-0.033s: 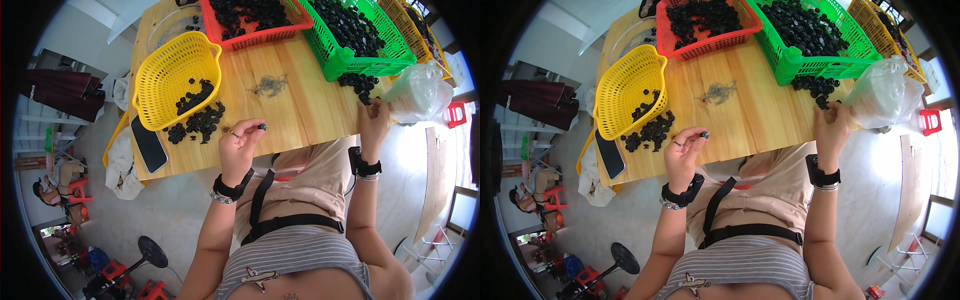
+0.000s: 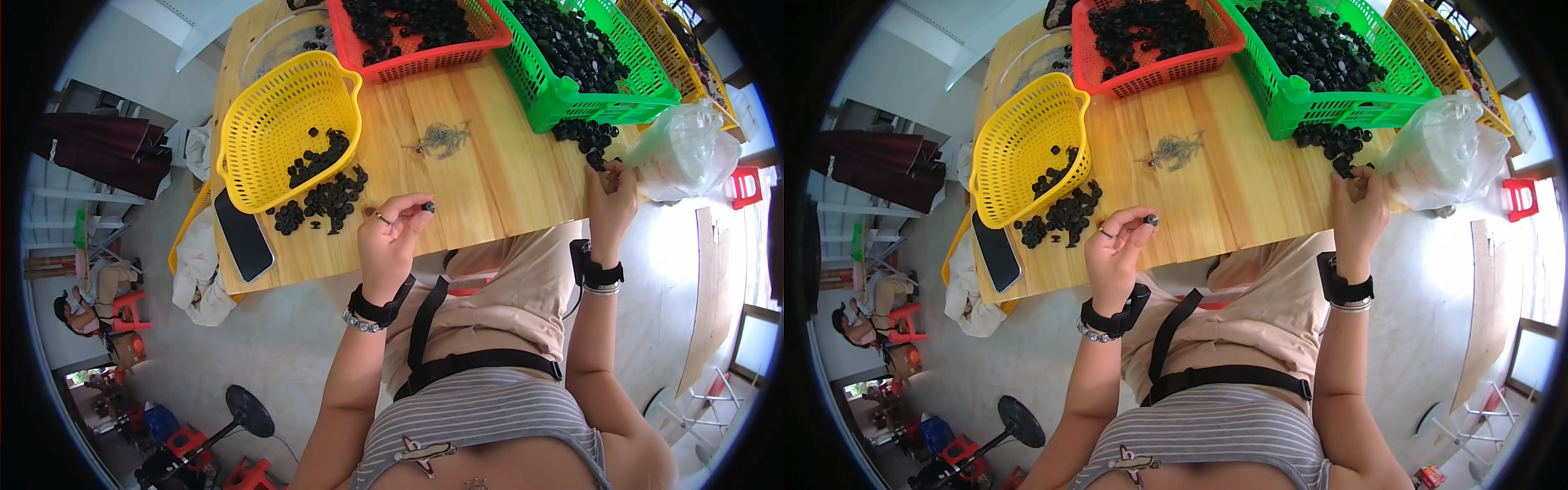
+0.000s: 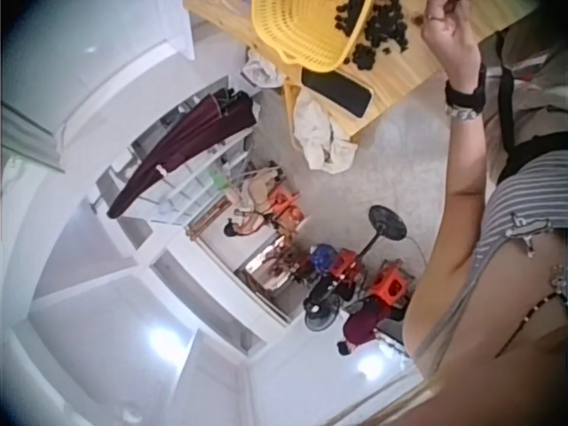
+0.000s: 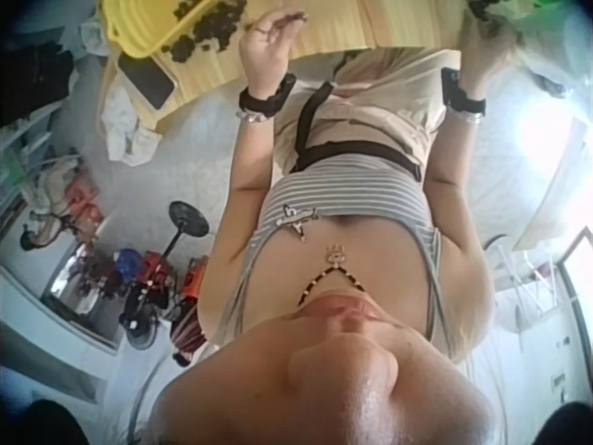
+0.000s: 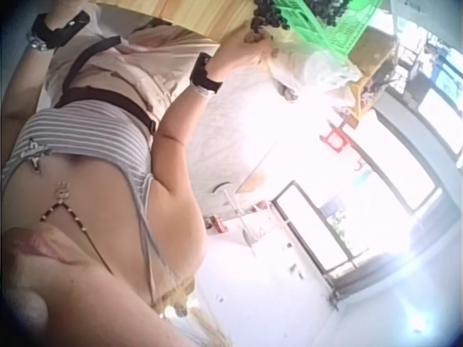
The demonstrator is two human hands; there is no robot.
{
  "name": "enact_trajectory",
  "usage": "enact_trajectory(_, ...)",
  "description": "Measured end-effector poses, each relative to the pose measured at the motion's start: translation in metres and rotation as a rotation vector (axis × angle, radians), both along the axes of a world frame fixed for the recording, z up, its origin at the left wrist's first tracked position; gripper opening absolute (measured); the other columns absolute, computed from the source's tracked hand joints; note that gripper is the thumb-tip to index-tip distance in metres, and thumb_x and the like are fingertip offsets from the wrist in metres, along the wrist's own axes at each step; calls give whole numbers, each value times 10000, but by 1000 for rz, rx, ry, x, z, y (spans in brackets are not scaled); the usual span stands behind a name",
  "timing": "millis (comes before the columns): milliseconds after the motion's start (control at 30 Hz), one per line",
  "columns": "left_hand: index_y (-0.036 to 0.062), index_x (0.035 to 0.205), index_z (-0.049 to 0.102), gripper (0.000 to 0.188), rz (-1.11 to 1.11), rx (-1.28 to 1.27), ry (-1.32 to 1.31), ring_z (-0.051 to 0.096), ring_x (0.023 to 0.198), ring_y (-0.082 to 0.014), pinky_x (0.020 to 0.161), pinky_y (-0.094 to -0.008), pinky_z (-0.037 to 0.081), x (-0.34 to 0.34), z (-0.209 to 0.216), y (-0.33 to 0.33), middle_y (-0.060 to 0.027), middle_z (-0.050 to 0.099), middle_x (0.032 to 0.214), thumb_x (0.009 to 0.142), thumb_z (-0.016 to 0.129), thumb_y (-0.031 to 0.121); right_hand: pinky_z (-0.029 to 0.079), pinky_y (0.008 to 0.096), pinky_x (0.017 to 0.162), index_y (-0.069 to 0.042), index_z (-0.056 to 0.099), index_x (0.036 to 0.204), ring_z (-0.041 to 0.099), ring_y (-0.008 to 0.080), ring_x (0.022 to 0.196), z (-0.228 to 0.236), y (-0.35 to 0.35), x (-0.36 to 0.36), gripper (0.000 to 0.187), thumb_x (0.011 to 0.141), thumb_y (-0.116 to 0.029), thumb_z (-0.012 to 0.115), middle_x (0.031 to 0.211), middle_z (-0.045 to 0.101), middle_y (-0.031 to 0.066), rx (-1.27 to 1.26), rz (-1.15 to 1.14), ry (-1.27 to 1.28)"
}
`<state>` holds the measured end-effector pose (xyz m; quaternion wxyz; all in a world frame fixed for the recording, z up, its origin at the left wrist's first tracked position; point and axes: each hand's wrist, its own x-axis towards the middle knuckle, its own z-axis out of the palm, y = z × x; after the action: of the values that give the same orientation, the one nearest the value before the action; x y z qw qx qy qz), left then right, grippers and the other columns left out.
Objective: Inspecting and sorting small black plastic components on a table.
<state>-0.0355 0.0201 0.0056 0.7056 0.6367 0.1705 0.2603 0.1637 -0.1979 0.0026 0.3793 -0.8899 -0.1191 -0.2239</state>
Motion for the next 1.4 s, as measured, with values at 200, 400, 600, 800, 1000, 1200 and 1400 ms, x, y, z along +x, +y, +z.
enact_trajectory(200, -42, 1024, 597, 174, 5, 26, 20, 591, 830, -102, 797, -232, 471, 0, 1, 0, -60, 630, 922, 859, 589, 15, 448, 306, 655, -18, 604, 883, 551, 197, 694, 3, -4, -2, 215, 722, -107, 714, 763, 571, 82, -38, 61, 10)
enact_trajectory(400, -42, 1024, 596, 175, -1, 7, 3, 591, 833, -100, 796, -226, 467, 1, 0, -1, -58, 629, 927, 856, 589, 9, 453, 303, 662, -10, 605, 870, 563, 210, 718, 7, 5, -27, 195, 718, -70, 711, 782, 584, 90, 20, 242, 167)
enact_trajectory(600, -41, 1027, 596, 180, -6, 26, 6, 595, 845, -99, 796, -216, 463, 1, 1, 0, -54, 628, 926, 852, 588, -2, 472, 316, 711, -10, 593, 900, 593, 238, 800, 12, 41, -59, 226, 709, -47, 709, 819, 612, 106, -9, 572, 1)
enact_trajectory(800, -23, 986, 622, 162, 42, 66, 44, 613, 800, -98, 727, -213, 473, 0, 2, 1, -59, 651, 896, 825, 608, -8, 494, 245, 713, 12, 564, 969, 632, 127, 764, 16, 84, -90, 262, 740, -4, 693, 815, 632, 62, 378, 856, 421)
enact_trajectory(1000, -16, 972, 623, 161, 55, 86, 26, 617, 791, -104, 719, -219, 477, 2, 0, 0, -59, 655, 891, 812, 618, -2, 464, 243, 798, 33, 532, 1017, 579, 115, 879, 11, 99, -88, 253, 792, 28, 649, 927, 590, 48, 820, 964, 854)
enact_trajectory(1200, -7, 964, 624, 165, 60, 106, 42, 625, 778, -115, 712, -223, 484, 2, 2, 1, -61, 656, 887, 800, 642, 12, 480, 263, 853, 60, 520, 1088, 581, 137, 920, 12, 100, -84, 274, 835, 13, 613, 966, 589, 72, 864, 945, 936)
enact_trajectory(1400, -23, 980, 602, 192, 30, 58, 23, 601, 829, -87, 756, -209, 470, 1, 2, -1, -44, 641, 909, 793, 636, -53, 479, 277, 880, 82, 497, 1161, 587, 172, 993, 14, 100, -83, 298, 880, -3, 551, 1058, 597, 120, 719, 997, 988)
